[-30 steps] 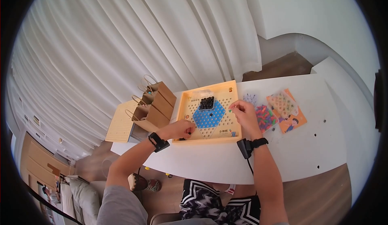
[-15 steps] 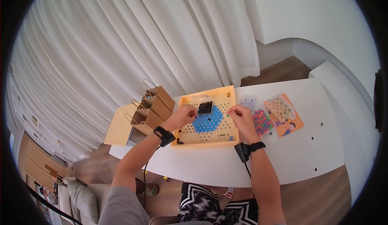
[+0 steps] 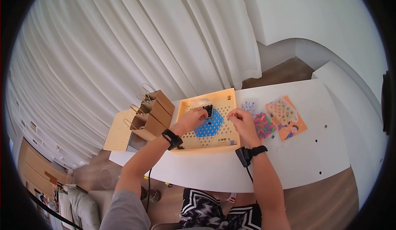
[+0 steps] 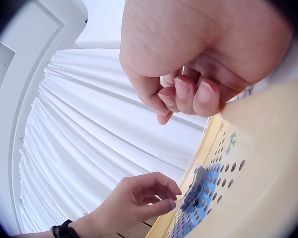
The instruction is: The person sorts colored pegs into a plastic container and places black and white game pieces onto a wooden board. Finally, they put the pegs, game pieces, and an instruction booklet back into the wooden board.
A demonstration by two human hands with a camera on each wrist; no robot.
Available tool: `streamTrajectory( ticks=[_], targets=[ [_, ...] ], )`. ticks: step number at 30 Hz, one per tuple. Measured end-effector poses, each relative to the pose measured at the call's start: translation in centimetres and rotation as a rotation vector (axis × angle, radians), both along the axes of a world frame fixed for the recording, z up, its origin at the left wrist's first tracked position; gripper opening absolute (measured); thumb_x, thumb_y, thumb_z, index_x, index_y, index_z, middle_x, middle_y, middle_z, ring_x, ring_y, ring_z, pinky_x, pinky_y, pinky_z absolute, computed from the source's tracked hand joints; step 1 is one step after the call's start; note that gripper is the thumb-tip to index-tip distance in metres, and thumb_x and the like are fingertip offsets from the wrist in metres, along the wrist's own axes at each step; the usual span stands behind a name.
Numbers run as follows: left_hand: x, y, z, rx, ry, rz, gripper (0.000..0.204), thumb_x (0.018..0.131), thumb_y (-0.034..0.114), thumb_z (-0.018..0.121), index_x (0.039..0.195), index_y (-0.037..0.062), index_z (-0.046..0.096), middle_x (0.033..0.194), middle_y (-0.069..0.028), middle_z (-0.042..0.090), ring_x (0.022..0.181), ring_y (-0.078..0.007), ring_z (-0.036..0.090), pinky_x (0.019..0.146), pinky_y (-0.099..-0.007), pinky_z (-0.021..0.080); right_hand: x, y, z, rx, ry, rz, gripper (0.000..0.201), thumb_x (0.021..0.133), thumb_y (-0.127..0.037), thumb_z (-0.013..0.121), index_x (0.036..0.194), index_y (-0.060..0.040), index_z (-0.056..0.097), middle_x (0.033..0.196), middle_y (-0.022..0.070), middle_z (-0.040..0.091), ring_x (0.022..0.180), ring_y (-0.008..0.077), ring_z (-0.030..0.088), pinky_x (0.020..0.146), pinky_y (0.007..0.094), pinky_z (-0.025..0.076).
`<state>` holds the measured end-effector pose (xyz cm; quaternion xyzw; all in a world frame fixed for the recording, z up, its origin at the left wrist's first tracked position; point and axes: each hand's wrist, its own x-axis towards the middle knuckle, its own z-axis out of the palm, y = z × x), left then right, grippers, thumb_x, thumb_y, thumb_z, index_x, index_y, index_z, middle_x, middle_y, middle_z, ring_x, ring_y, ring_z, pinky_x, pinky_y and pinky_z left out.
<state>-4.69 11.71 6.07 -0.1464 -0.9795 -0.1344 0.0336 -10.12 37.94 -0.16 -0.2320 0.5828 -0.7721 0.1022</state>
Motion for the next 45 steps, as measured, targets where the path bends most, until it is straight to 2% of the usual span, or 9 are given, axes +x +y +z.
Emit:
streamTrajectory(
  ticks=[3, 9, 19, 22, 25, 27, 30, 33, 45],
  targets=[
    [1.2, 1.4, -0.3, -0.1, -0.056, -0.064, 0.019, 0.091, 0.009, 0.07, 0.109, 0.0047, 0.066, 0.106, -0.0121, 0.066, 0.094, -0.0327, 0.068, 0.085, -0.042, 0.057, -0.1, -0.1, -0.1, 0.0, 0.009, 0.003, 0.009, 0.097, -0.005, 0.06, 0.095, -0.0028, 0.068, 0.068, -0.0076, 0.051, 0.055, 0.0003, 0.041, 0.049, 0.0192, 0.029],
    [0.9, 2.2, -1.7, -0.202, -0.043, -0.01, 0.014, 0.093, 0.011, 0.064, 0.105, 0.0055, 0.065, 0.108, -0.0125, 0.065, 0.096, -0.0347, 0.068, 0.085, -0.0439, 0.056, -0.1, 0.0, 0.0, 0.01, 0.004, 0.0, 0.009, 0.096, -0.005, 0.06, 0.094, -0.0029, 0.069, 0.068, -0.0075, 0.051, 0.055, 0.0002, 0.04, 0.049, 0.0197, 0.029],
    [1.6, -2.3, -0.9, -0.116, -0.029, -0.017, 0.01, 0.089, 0.008, 0.062, 0.097, 0.0068, 0.066, 0.099, -0.0127, 0.067, 0.097, -0.0349, 0.067, 0.082, -0.0456, 0.056, 0.0, 0.0, 0.0, 0.0, 0.022, -0.003, 0.009, 0.096, -0.005, 0.06, 0.094, -0.0029, 0.068, 0.069, -0.0072, 0.052, 0.056, 0.0006, 0.04, 0.049, 0.0203, 0.03],
    [2.7, -4.0, -0.2, -0.125, -0.039, 0.03, 0.012, 0.088, 0.005, 0.063, 0.097, 0.0043, 0.07, 0.095, -0.0127, 0.068, 0.093, -0.0342, 0.068, 0.083, -0.0432, 0.056, 0.1, 0.0, 0.2, -0.002, 0.012, -0.008, 0.008, 0.094, -0.004, 0.061, 0.093, -0.0017, 0.069, 0.068, -0.0069, 0.051, 0.058, 0.0017, 0.042, 0.052, 0.022, 0.031],
    [3.7, -5.9, 0.0, -0.289, 0.016, 0.035, 0.011, 0.087, 0.006, 0.066, 0.097, 0.0071, 0.072, 0.091, -0.0094, 0.068, 0.09, -0.0302, 0.068, 0.084, -0.043, 0.053, 0.2, 0.2, 0.4, -0.009, -0.029, -0.009, 0.008, 0.092, -0.002, 0.062, 0.091, -0.0007, 0.071, 0.066, -0.0068, 0.05, 0.061, 0.0026, 0.043, 0.056, 0.0234, 0.032],
    [4.4, -6.5, -0.1, -0.539, -0.045, 0.042, 0.006, 0.086, 0.008, 0.067, 0.089, 0.0117, 0.07, 0.089, -0.0064, 0.067, 0.094, -0.026, 0.067, 0.089, -0.0392, 0.047, 0.2, 0.1, 0.4, -0.013, -0.041, -0.001, 0.009, 0.092, -0.002, 0.062, 0.091, -0.0007, 0.071, 0.066, -0.0069, 0.051, 0.061, 0.0025, 0.043, 0.056, 0.0233, 0.032],
    [5.4, -6.3, 0.1, -0.585, -0.061, 0.008, 0.004, 0.086, 0.01, 0.069, 0.086, 0.0141, 0.069, 0.087, -0.0054, 0.066, 0.092, -0.0231, 0.066, 0.09, -0.0378, 0.045, 0.1, 0.1, 0.4, -0.012, -0.028, 0.001, 0.009, 0.092, -0.003, 0.062, 0.09, -0.0007, 0.071, 0.066, -0.0066, 0.051, 0.061, 0.0027, 0.044, 0.056, 0.0233, 0.033],
    [5.6, -6.9, -0.9, -0.6, 0.052, -0.037, 0.003, 0.087, 0.01, 0.068, 0.086, 0.0134, 0.067, 0.086, -0.0048, 0.066, 0.093, -0.0235, 0.066, 0.089, -0.0388, 0.045, 0.1, 0.2, 0.6, 0.006, -0.008, -0.007, 0.009, 0.092, -0.003, 0.063, 0.09, -0.0008, 0.071, 0.066, -0.0065, 0.052, 0.061, 0.0028, 0.044, 0.056, 0.0233, 0.033],
    [5.9, -7.4, -1.4, -0.695, 0.077, -0.12, 0.004, 0.088, 0.013, 0.065, 0.092, 0.0124, 0.064, 0.083, -0.0043, 0.066, 0.09, -0.0239, 0.067, 0.086, -0.0367, 0.045, 0.1, 0.1, 0.3, -0.01, -0.016, -0.007, 0.007, 0.092, -0.003, 0.064, 0.09, -0.0006, 0.071, 0.066, -0.0064, 0.052, 0.061, 0.0026, 0.044, 0.056, 0.0233, 0.034]
  ],
)
